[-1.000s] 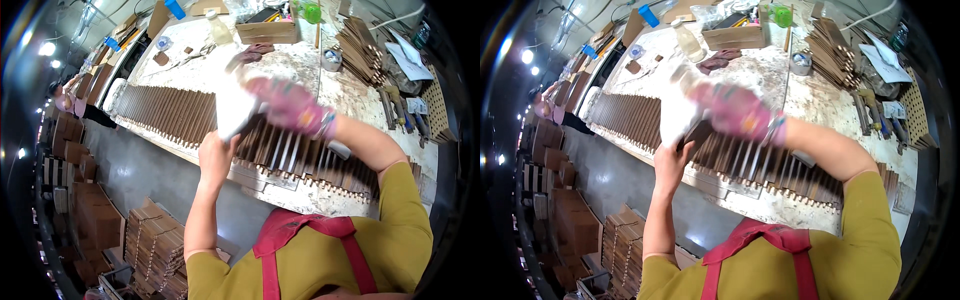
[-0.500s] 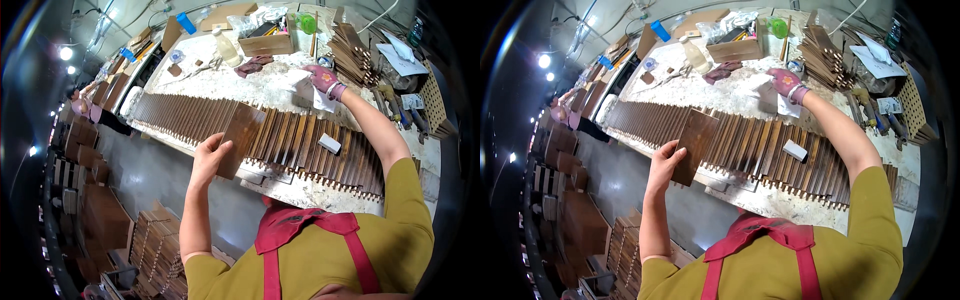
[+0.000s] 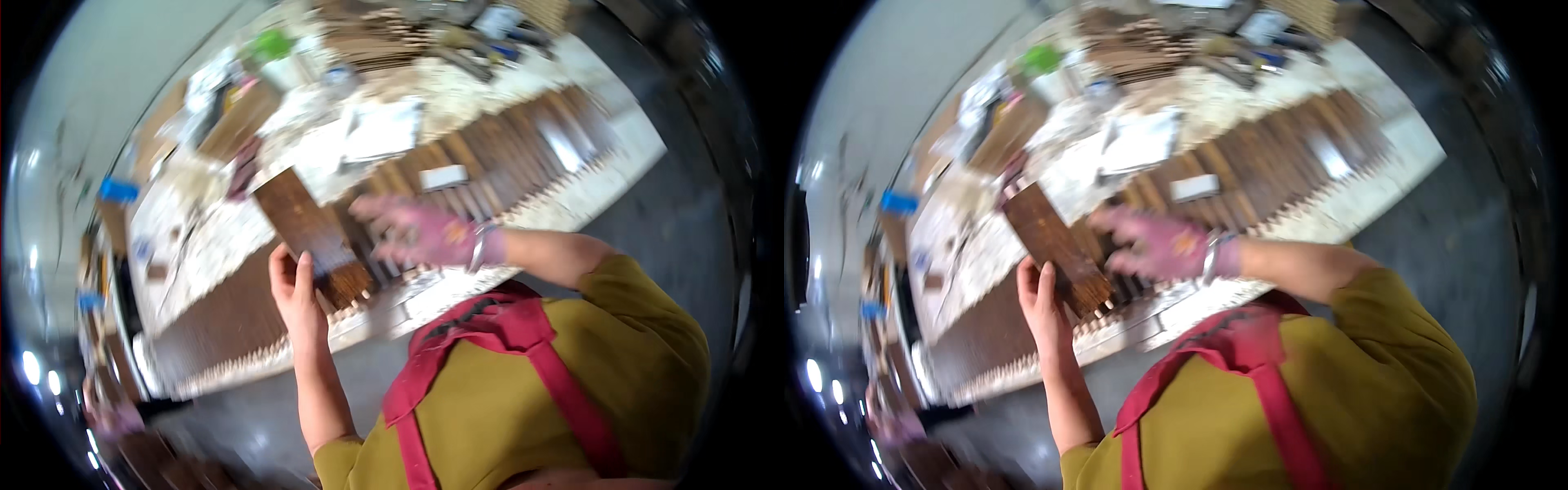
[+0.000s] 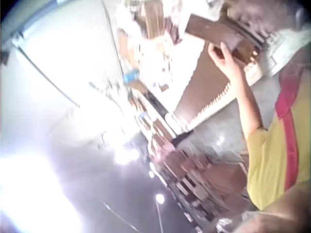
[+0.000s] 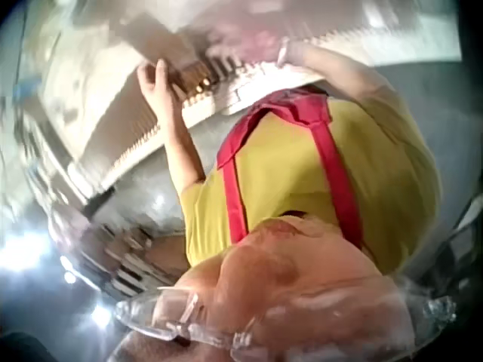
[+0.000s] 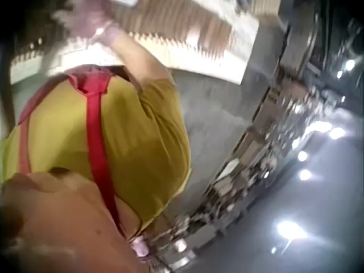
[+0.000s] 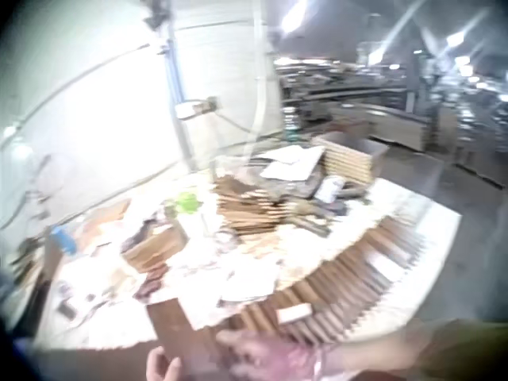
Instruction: The person applies glue to the ends of wood slats and joins them together by hand on a work table.
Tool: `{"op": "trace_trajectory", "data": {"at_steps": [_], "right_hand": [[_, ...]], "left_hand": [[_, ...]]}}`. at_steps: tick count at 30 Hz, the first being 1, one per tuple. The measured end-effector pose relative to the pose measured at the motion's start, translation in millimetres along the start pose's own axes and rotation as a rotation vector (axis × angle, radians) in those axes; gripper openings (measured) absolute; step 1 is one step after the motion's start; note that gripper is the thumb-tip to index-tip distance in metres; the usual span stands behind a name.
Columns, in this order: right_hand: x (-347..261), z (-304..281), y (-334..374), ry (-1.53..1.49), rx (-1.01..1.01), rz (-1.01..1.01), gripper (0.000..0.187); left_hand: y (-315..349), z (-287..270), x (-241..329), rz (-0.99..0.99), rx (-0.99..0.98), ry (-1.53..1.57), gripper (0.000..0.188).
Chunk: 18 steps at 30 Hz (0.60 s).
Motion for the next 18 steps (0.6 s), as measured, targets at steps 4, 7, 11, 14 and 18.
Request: {"op": "trace_trajectory", "data": {"at_steps": [4, 7, 11, 14, 18], "right_hand": [[13.5, 5.1, 45.8, 0.181, 0.149, -0.104, 0.084], [17.1, -35.4, 81.7, -0.303, 0.33, 0.054, 0.076], [34.2, -73.5, 118.2, -0.455, 0.447, 0.019, 0.054], [38.6, -80.4, 135.1, -0.549, 0.405, 0.105, 0.063], [38.5, -94.5, 154.3, -0.063, 0.484, 0.04, 0.059]], "left_hand": [[-2.4, 70.3, -23.0, -0.003, -0.107, 0.079, 0.027], [-5.5, 111.2, -27.3, -0.148, -0.159, 0.082, 0.026], [-4.9, 135.3, -44.1, -0.215, -0.203, 0.193, 0.031], [0.5, 159.1, -50.9, -0.264, -0.212, 0.278, 0.032], [3.6, 192.4, -67.4, -0.293, -0.221, 0.26, 0.028]]}}
Point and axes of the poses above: each hand's wrist, its own y-axis away from the middle knuckle, its own z-axis out of the palm, x = y × z, the point moved 2 cm from there along -y, towards the middle knuckle, and after that the axes turned 6 degrees about -y, right-handed, at the moved point
